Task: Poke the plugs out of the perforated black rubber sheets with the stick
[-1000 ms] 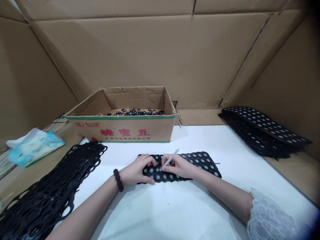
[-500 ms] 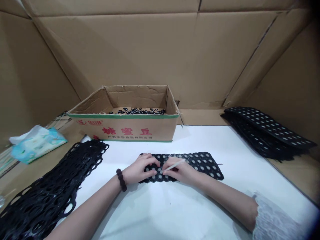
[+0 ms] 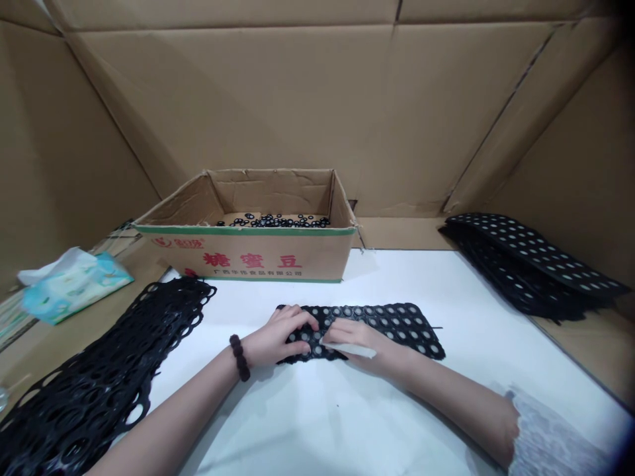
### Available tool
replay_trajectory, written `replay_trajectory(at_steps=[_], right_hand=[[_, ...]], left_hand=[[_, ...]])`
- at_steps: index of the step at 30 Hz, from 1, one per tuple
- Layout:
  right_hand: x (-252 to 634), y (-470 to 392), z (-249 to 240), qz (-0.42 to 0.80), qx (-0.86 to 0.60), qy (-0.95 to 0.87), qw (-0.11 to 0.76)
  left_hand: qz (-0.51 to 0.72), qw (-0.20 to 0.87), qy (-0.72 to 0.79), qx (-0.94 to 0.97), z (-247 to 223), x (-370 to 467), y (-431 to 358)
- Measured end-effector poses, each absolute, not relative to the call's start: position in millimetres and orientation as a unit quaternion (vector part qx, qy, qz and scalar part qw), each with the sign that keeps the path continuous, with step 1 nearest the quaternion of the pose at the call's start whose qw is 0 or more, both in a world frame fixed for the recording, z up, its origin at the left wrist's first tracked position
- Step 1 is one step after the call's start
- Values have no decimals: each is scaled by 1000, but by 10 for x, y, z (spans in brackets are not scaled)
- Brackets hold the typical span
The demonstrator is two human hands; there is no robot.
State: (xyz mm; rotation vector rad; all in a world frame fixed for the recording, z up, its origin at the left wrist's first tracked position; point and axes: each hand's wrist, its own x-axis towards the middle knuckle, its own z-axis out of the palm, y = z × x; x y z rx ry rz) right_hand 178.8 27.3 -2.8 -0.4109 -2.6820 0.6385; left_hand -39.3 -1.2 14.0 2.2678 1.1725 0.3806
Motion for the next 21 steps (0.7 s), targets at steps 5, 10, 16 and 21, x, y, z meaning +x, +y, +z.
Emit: replay_trajectory(at_steps=[5,10,16,21], right_hand=[[1813,258,102,216,-119,-957,153],[1825,253,78,180,-124,-965,146],[1828,216,85,103,-101,-980,136],[1847,210,68,85,-99,-981,147]], left_hand=[[139,277,438,844,155,-388,-26],[136,279,436,844,143,-387,-26],[139,273,437,846,137,-390,-24],[159,256,445,843,149,-353,-41]])
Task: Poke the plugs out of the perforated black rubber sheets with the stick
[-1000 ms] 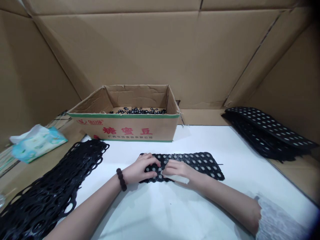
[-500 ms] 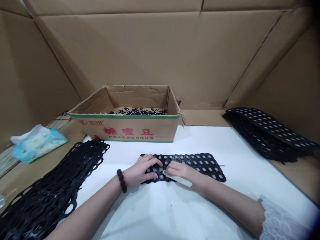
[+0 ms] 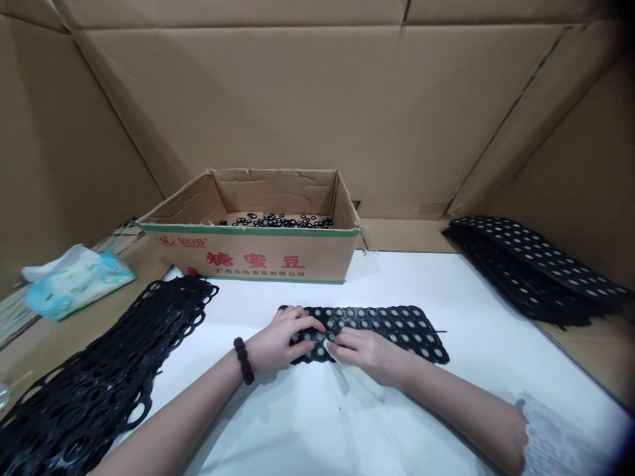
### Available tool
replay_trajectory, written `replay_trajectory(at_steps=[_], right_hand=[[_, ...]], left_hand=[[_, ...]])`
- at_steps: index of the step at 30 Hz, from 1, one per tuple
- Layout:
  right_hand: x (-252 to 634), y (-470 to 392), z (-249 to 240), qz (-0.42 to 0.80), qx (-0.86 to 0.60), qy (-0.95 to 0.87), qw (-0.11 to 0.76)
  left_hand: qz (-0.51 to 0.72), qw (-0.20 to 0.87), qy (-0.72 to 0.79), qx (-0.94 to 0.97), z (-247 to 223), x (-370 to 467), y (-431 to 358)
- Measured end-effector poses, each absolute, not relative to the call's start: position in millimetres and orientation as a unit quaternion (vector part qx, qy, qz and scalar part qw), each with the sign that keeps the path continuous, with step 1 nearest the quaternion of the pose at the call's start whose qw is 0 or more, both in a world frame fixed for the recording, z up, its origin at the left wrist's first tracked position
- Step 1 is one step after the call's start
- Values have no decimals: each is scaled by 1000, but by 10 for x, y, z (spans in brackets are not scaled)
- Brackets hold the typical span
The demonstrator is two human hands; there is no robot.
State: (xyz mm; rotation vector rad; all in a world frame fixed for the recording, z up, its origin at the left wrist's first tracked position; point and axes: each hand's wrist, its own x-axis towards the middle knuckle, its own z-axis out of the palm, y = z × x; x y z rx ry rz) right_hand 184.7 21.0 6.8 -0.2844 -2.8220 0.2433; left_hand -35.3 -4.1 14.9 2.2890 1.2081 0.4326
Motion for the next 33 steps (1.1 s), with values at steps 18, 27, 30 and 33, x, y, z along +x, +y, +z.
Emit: replay_trajectory(at_steps=[18,27,30,33], right_hand=[[1731,73,36,301,-283,-876,249],[1771,51,51,344,-329,-836,274],[1753,52,78,375,-352,-814,268],[1733,71,62,416,-391,-778,262]], left_hand=[[173,200,437,860,125,-241,-33],[175,218,441,853,131,-228,-20],[177,220,447,849,138,-238,-32],[172,224,444,850,154,-282,-42]])
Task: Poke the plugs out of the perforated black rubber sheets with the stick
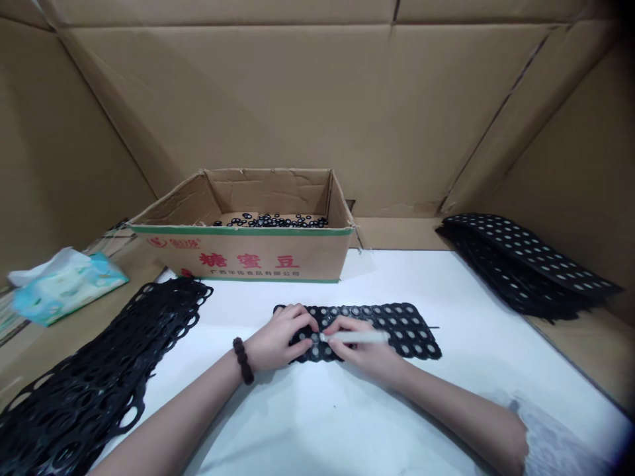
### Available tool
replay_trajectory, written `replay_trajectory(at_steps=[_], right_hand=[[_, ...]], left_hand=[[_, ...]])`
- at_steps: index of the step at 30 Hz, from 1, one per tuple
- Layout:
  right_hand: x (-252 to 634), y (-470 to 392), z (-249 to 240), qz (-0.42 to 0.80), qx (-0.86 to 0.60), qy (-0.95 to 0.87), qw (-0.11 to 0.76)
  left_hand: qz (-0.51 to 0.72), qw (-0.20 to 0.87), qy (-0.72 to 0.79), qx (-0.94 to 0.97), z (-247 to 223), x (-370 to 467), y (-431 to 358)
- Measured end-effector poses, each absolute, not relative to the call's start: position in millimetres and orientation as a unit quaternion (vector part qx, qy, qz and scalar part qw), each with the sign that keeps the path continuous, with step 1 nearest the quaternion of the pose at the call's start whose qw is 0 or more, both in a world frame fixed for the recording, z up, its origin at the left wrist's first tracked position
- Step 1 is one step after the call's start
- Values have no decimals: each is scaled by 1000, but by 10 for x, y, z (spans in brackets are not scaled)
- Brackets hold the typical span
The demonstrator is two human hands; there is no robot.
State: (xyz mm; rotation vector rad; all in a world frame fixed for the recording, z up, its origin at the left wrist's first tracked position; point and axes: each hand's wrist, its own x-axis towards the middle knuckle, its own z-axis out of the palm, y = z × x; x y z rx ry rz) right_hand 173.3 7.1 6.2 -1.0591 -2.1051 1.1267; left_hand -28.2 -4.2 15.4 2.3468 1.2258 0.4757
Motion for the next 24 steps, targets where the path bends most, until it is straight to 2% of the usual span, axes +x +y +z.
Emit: replay_trajectory(at_steps=[5,12,17,24], right_hand=[[1672,102,-6,440,-425,-737,287],[1558,119,39,425,-427,-719,347],[1516,143,5,389,-460,-709,367],[1438,220,-64,319,-487,-734,351]], left_hand=[[128,188,440,869,186,-338,-54],[29,-16,420,907,161,-207,-150],[44,-112,420,899,49,-127,-180],[45,-144,367,918,43,-168,-9]])
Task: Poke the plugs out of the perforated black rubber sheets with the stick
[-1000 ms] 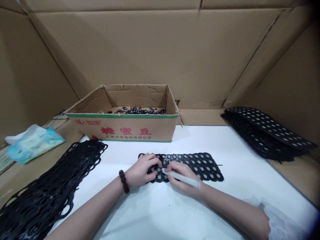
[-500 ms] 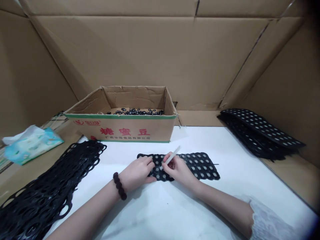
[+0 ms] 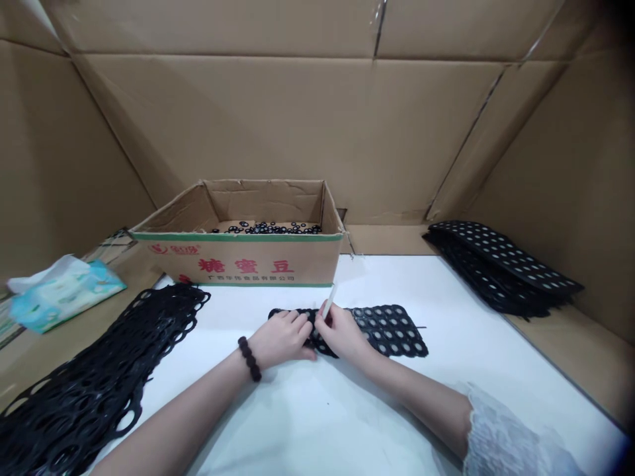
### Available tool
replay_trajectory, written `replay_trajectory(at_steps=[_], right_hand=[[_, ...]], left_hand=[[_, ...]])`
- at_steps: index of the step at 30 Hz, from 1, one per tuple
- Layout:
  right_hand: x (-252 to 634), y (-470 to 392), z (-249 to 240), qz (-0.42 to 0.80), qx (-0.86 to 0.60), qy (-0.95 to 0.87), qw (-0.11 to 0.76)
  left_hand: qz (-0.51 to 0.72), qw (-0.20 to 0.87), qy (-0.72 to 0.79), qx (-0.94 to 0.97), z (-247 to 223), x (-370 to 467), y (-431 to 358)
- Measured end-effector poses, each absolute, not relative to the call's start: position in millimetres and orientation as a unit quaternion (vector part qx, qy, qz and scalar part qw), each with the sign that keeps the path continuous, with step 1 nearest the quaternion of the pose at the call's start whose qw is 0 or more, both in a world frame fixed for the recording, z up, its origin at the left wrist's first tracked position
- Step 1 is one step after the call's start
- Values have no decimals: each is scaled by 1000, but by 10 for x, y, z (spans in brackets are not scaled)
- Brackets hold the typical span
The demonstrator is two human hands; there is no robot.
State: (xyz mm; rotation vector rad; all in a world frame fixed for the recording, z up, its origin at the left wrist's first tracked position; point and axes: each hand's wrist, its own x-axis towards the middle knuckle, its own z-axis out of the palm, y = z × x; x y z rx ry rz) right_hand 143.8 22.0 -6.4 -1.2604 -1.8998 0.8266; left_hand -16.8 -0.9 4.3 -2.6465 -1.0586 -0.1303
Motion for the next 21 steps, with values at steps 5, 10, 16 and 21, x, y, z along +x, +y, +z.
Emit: replay_trajectory(at_steps=[5,10,16,21], right_hand=[[1422,222,-142,313,-512,-700,388],[1394,216,-158,319,-521,-677,411],[1378,209,-151,324,-509,-689,401],[1389,190,-165,310,-489,-718,386]], left_hand=[[-46,162,-378,-910,81,-208,-18],[-59,202,-380,-901,44,-136,-70],[-109,191,-352,-910,2,-126,-11],[-156,185,-361,-901,-43,-120,-9]])
